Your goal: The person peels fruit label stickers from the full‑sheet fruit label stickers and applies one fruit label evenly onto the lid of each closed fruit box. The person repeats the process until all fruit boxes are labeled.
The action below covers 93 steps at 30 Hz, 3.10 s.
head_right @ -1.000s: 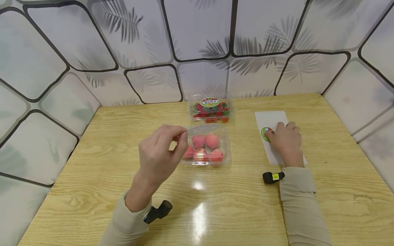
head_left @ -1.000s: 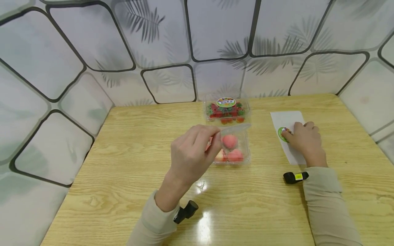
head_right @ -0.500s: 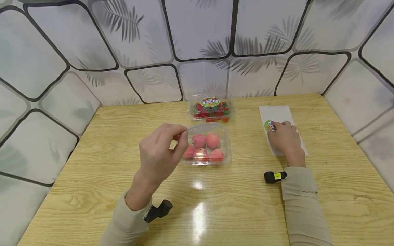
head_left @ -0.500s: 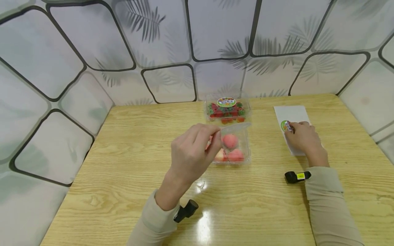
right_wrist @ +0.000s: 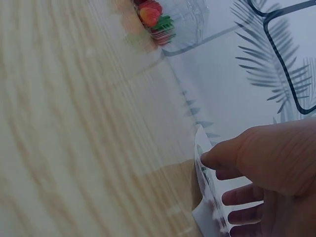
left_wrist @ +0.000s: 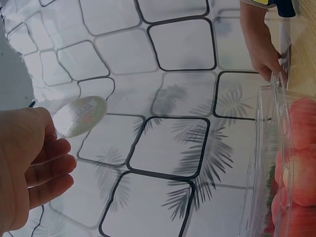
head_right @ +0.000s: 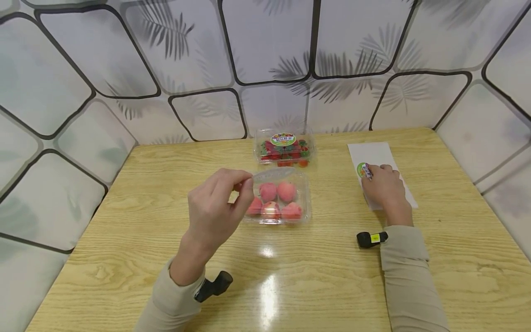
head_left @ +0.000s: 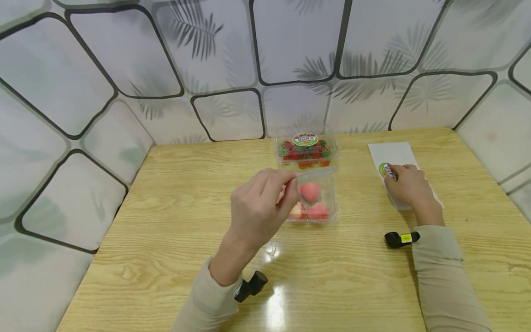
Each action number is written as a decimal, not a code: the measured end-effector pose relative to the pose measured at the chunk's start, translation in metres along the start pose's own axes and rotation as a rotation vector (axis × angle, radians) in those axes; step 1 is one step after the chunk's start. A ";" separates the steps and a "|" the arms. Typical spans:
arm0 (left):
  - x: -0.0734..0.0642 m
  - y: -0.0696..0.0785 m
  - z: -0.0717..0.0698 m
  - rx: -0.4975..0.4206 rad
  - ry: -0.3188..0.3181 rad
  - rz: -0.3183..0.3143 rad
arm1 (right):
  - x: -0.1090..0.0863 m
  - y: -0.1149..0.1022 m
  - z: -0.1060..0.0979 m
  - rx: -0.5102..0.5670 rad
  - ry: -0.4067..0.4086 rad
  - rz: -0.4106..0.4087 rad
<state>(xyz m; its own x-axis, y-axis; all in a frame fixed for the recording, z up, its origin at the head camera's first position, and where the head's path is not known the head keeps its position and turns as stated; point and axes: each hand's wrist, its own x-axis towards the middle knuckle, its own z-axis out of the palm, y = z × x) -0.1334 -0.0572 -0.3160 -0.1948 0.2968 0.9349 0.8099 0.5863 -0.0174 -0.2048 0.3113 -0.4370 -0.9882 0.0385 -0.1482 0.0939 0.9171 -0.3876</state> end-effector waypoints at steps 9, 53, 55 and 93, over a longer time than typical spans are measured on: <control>-0.002 -0.002 0.000 0.004 -0.013 -0.010 | -0.003 -0.008 -0.007 0.058 0.054 -0.027; -0.009 -0.011 0.008 -0.092 -0.086 0.056 | -0.088 -0.163 -0.042 1.078 -0.107 -0.528; -0.009 -0.011 0.009 -0.105 -0.096 0.047 | -0.088 -0.163 -0.042 1.078 -0.080 -0.520; -0.014 -0.007 0.017 -0.040 -0.286 -0.022 | -0.098 -0.181 -0.026 0.454 0.369 -0.768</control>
<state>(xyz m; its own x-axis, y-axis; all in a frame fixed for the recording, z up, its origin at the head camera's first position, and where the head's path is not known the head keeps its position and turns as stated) -0.1456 -0.0529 -0.3351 -0.3563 0.4880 0.7968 0.8239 0.5663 0.0215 -0.1281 0.1514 -0.3286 -0.7685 -0.3146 0.5572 -0.6324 0.5065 -0.5861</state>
